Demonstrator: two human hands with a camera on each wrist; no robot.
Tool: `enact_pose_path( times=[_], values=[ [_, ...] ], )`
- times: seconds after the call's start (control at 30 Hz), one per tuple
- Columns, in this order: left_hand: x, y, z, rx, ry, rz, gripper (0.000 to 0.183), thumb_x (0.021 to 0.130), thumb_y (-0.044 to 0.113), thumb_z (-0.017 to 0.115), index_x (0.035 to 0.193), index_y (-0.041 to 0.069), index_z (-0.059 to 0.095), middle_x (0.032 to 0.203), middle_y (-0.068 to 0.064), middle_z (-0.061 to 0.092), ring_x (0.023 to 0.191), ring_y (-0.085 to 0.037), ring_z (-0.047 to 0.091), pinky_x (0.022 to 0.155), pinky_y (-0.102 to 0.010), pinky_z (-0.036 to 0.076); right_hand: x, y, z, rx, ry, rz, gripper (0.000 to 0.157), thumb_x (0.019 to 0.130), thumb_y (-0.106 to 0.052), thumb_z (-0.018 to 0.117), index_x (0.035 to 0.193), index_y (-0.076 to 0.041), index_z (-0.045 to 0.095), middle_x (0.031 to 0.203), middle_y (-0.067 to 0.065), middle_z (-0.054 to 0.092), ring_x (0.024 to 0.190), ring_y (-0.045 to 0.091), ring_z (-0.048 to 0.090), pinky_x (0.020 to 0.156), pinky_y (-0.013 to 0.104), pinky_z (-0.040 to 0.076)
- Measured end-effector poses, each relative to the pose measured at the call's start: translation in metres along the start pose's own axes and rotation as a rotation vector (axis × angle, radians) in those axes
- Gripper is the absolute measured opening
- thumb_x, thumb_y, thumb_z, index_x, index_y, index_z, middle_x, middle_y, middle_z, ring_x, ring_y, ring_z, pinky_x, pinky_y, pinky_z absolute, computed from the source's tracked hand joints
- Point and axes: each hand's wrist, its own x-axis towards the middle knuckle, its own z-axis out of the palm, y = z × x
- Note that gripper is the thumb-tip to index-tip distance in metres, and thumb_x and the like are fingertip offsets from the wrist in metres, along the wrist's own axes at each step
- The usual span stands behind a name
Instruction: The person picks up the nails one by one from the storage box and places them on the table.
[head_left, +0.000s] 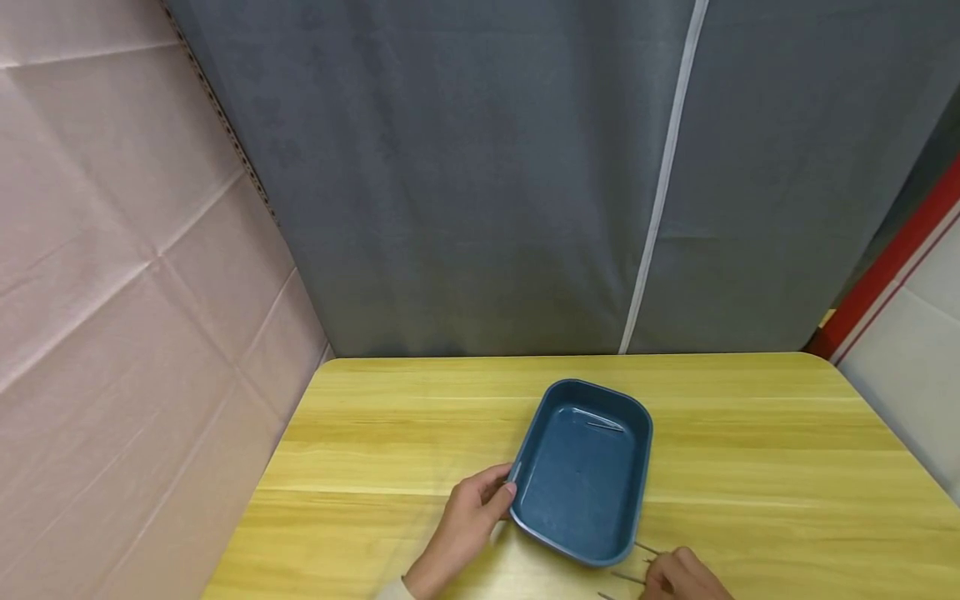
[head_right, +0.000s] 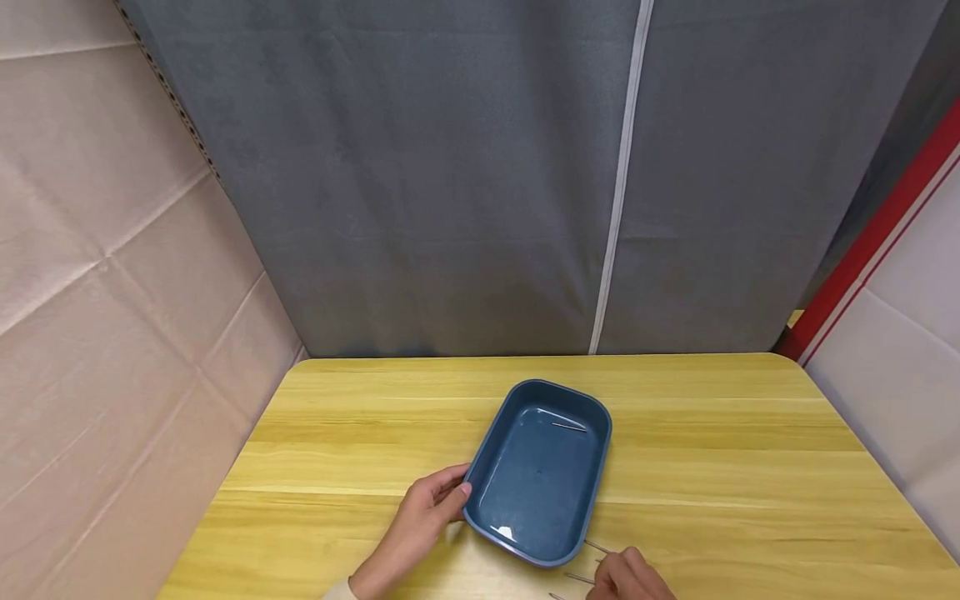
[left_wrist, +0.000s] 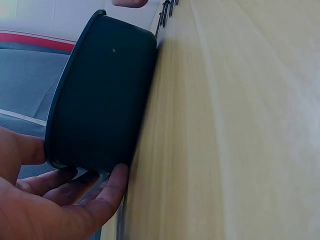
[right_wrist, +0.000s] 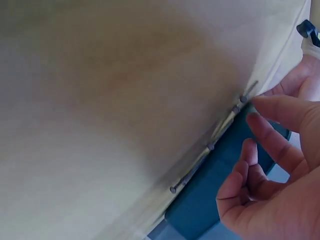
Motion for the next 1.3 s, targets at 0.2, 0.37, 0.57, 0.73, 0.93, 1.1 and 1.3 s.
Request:
enact_pose_path(
  times=[0.2,0.37,0.57,0.73,0.93,1.1,1.3],
  values=[
    [0.0,0.001,0.0,0.011,0.004,-0.013,0.038,0.104,0.014,0.058,0.137,-0.003,0.058,0.111,-0.018,0.071,0.098,-0.031,0.071,0.079,-0.03,0.064,0.019,0.001,-0.018,-0.077,-0.007,-0.059,0.012,0.097,-0.037,0.067,0.086,-0.033,0.07,0.1,-0.019,0.053,0.09,-0.001,0.043,0.069,0.009,0.036],
    [0.0,0.002,0.0,0.006,0.001,-0.018,0.037,0.104,0.014,0.057,0.138,-0.002,0.057,0.113,-0.018,0.071,0.1,-0.031,0.07,0.08,-0.029,0.063,0.032,0.0,-0.029,-0.165,0.012,0.034,0.034,0.1,-0.049,0.055,0.082,-0.027,0.073,0.1,-0.016,0.057,0.091,0.001,0.044,0.066,0.012,0.04],
    [0.001,0.001,0.0,-0.003,0.003,-0.028,0.038,0.104,0.015,0.056,0.139,-0.001,0.057,0.119,-0.017,0.07,0.103,-0.03,0.07,0.081,-0.029,0.063,0.05,0.009,-0.035,-0.167,0.077,0.029,0.046,0.1,-0.055,0.049,0.083,-0.021,0.074,0.099,-0.01,0.06,0.091,0.007,0.049,0.07,0.014,0.043],
    [0.0,0.001,0.0,-0.001,0.003,-0.025,0.038,0.104,0.015,0.057,0.138,-0.002,0.057,0.117,-0.017,0.07,0.102,-0.031,0.07,0.08,-0.029,0.063,0.059,0.009,-0.039,-0.161,0.078,0.151,0.025,0.089,-0.047,0.076,0.088,-0.022,0.076,0.102,-0.011,0.061,0.098,0.008,0.05,0.08,0.011,0.042],
    [0.0,0.0,0.001,-0.001,0.005,-0.02,0.037,0.104,0.015,0.057,0.137,-0.002,0.058,0.115,-0.018,0.071,0.101,-0.031,0.07,0.08,-0.029,0.063,0.067,0.007,-0.038,-0.166,0.092,0.254,0.032,0.063,-0.006,0.091,0.09,-0.018,0.078,0.105,-0.009,0.06,0.104,0.009,0.049,0.086,0.004,0.037],
    [0.0,0.0,0.0,-0.002,0.006,-0.023,0.037,0.104,0.015,0.058,0.137,-0.002,0.058,0.114,-0.017,0.071,0.101,-0.031,0.071,0.08,-0.029,0.063,0.069,0.01,-0.036,-0.144,0.102,0.279,0.033,0.064,-0.005,0.091,0.092,-0.016,0.077,0.106,-0.007,0.061,0.106,0.008,0.048,0.087,0.002,0.035],
    [0.0,0.0,0.0,0.003,0.001,-0.021,0.037,0.104,0.015,0.057,0.137,0.0,0.058,0.114,-0.017,0.071,0.101,-0.03,0.071,0.079,-0.029,0.063,0.074,0.017,-0.033,-0.141,0.099,0.268,0.031,0.065,-0.005,0.092,0.092,-0.014,0.078,0.105,-0.006,0.061,0.103,0.01,0.048,0.084,0.005,0.038]
  ],
)
